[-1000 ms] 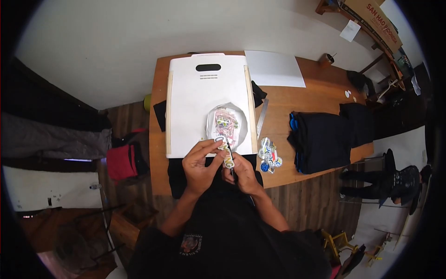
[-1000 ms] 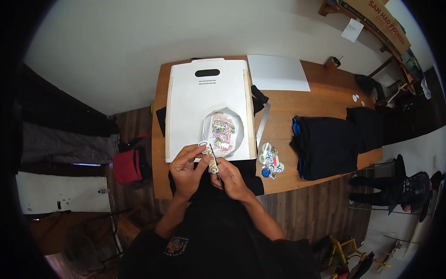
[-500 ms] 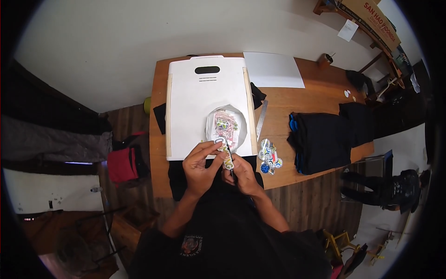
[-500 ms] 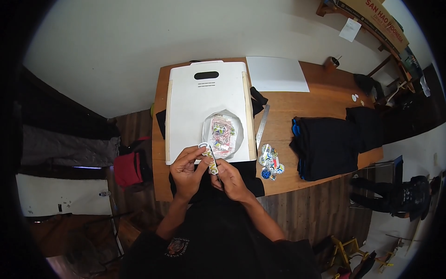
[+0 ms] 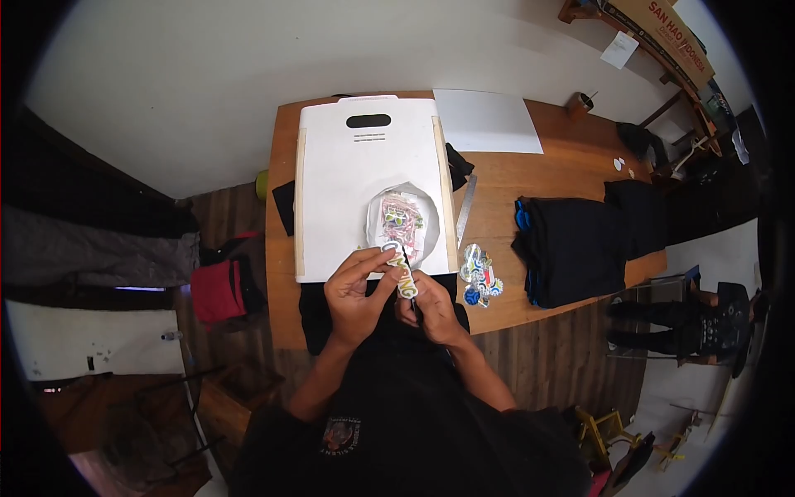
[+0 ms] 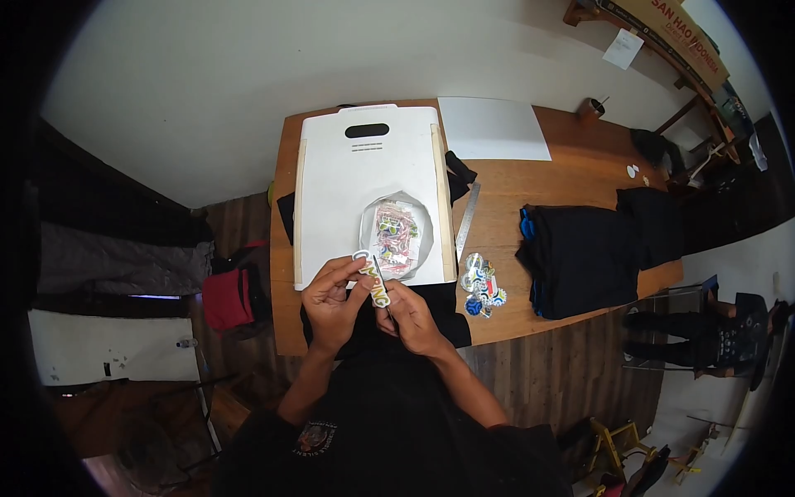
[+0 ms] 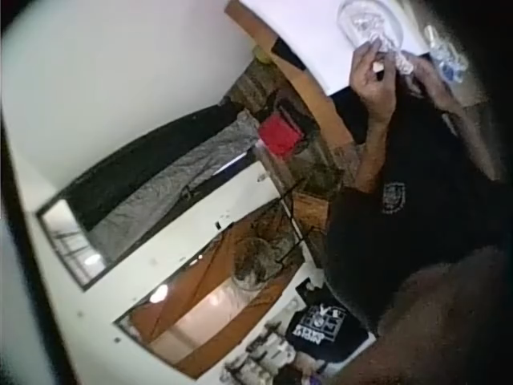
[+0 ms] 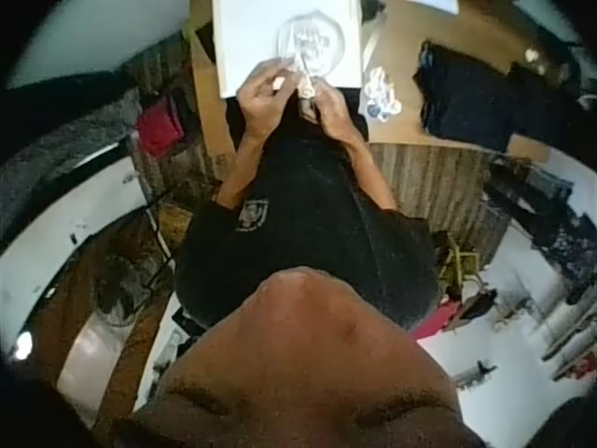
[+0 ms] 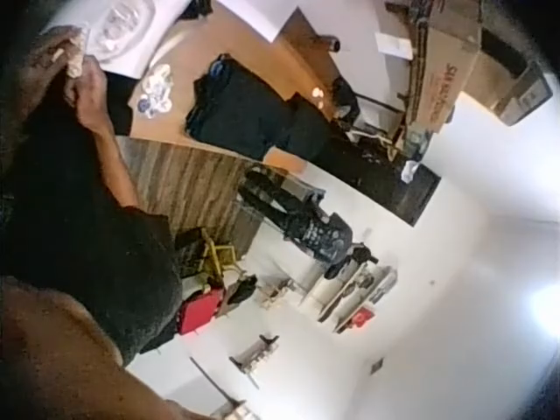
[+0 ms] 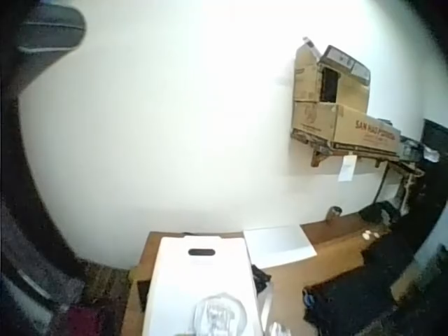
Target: Cutting stickers from a printed sheet using scissors.
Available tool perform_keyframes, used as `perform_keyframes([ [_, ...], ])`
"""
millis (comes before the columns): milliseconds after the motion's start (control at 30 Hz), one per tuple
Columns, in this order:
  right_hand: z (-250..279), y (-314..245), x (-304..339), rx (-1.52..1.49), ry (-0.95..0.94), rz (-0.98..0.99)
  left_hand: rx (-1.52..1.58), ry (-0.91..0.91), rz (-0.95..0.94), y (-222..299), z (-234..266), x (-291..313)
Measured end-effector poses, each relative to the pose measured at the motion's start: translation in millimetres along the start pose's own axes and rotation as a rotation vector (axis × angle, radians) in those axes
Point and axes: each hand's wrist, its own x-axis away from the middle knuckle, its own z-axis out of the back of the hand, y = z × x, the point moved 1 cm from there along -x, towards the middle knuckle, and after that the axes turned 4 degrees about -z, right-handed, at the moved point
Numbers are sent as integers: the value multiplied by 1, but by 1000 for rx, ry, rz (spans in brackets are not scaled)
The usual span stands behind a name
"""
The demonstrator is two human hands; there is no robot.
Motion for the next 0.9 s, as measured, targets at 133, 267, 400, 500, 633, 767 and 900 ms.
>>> perform_keyframes([
  [133,-2,-5,0,-7,10,-17,34,-15,-29,0,-1,-5],
  [267,-1,-4,2,-22,6,-17,25,-7,-30,0,-1,-6],
  [400,-1,-2,1,-10,7,-9,27,-17,-36,0,0,-6],
  [500,0,-3,1,-11,-16,-2,20,-25,-33,1,0,-6],
  [633,-1,-6,1,4,-3,-11,14,-26,-35,1,-1,-6],
  [767,0,-4,1,-4,-7,-15,21,-29,-42,3,-2,-6],
  [900,0,-3,1,-9,-7,-12,16,-31,-44,2,-2,-6],
])
